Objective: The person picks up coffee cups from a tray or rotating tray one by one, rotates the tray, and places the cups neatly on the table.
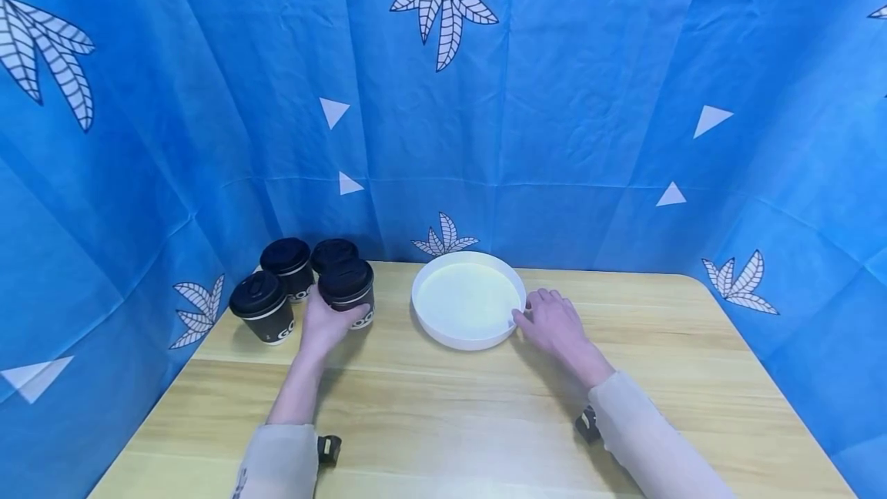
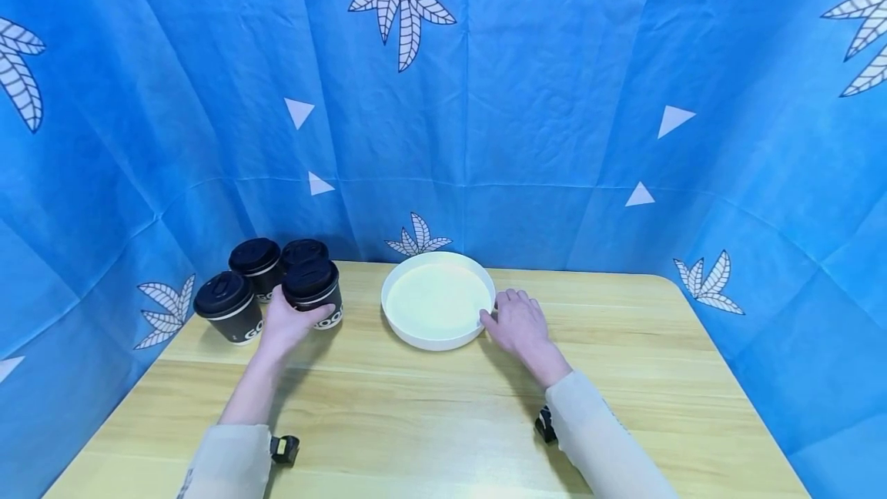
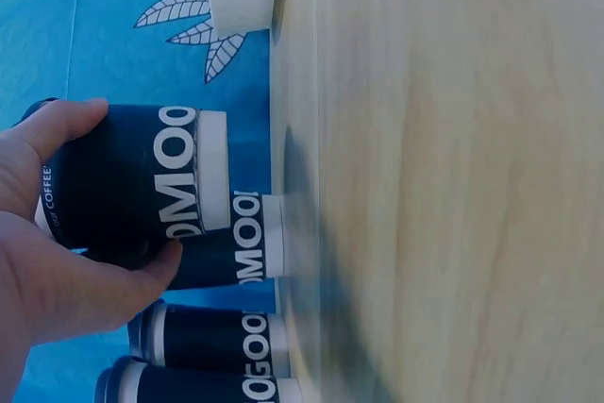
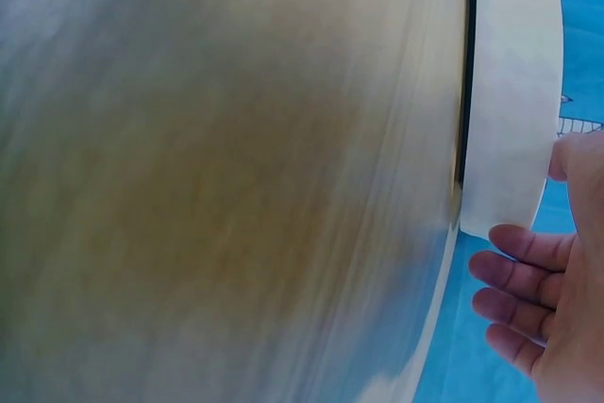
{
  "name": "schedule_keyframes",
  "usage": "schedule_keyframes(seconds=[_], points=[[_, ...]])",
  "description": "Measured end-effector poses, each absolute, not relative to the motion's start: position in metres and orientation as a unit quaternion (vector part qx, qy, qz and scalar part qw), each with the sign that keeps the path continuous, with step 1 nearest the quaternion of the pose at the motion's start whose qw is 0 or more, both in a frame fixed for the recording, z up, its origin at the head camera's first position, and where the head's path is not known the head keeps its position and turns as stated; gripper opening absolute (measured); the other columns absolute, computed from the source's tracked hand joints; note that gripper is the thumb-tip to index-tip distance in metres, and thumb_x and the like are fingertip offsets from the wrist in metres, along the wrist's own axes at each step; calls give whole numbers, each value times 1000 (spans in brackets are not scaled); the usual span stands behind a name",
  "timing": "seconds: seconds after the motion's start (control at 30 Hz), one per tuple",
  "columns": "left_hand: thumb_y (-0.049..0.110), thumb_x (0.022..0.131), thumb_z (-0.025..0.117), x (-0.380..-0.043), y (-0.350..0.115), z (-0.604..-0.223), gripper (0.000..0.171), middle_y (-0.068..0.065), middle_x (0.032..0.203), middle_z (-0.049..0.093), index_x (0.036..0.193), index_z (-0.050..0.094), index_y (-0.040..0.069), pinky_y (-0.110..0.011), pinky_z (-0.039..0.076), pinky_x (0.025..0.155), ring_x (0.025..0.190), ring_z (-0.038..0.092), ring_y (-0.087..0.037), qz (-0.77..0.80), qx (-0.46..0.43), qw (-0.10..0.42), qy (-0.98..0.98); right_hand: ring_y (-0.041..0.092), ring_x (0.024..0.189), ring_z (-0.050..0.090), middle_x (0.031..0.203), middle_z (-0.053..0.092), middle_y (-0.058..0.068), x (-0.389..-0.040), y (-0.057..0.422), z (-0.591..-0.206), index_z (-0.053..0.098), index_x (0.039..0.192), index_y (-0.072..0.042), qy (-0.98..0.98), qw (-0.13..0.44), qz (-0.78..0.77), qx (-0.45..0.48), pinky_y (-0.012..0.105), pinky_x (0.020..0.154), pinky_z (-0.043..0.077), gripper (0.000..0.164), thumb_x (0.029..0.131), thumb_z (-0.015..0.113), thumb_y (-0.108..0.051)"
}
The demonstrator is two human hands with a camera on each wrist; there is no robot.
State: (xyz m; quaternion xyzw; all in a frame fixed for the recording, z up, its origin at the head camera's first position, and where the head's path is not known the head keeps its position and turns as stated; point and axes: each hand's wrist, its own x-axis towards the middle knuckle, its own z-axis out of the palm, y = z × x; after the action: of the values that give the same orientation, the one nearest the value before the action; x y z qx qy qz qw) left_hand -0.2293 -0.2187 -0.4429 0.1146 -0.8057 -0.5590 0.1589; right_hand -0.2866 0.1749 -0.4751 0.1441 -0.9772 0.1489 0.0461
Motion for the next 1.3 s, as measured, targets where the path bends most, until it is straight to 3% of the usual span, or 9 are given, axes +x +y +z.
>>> schedule_keyframes(seconds=[0.13, 0.7, 0.9, 1.3], points=[[3, 75, 85, -225, -224, -443, 87, -25, 140, 53, 148, 38, -4, -49, 34, 119, 132, 49, -38, -552, 125, 169, -807, 31, 104, 54, 104, 60, 9, -286, 174, -474, 63, 113, -4, -978, 42, 149, 143, 51, 94, 48, 44, 103, 56, -46], [5, 72, 86, -215, -234, -447, 95, -34, 142, 49, 149, 33, -13, -55, 31, 120, 135, 45, -47, -517, 193, 164, -818, 31, 102, 54, 100, 59, 9, -287, 175, -476, 62, 107, -5, -978, 48, 143, 143, 49, 90, 47, 42, 102, 55, -46], [5, 73, 85, -214, -236, -447, 92, -33, 140, 51, 147, 33, -12, -55, 34, 118, 131, 48, -46, -518, 212, 166, -812, 32, 104, 54, 102, 59, 9, -288, 176, -476, 63, 107, -5, -978, 52, 145, 144, 50, 90, 47, 43, 102, 55, -46], [-1, 73, 85, -215, -242, -450, 102, -33, 147, 47, 154, 24, -8, -54, 28, 123, 138, 43, -45, -546, 219, 181, -788, 32, 104, 54, 104, 60, 11, -288, 176, -475, 63, 112, -3, -978, 44, 143, 143, 51, 92, 47, 45, 103, 54, -46]])
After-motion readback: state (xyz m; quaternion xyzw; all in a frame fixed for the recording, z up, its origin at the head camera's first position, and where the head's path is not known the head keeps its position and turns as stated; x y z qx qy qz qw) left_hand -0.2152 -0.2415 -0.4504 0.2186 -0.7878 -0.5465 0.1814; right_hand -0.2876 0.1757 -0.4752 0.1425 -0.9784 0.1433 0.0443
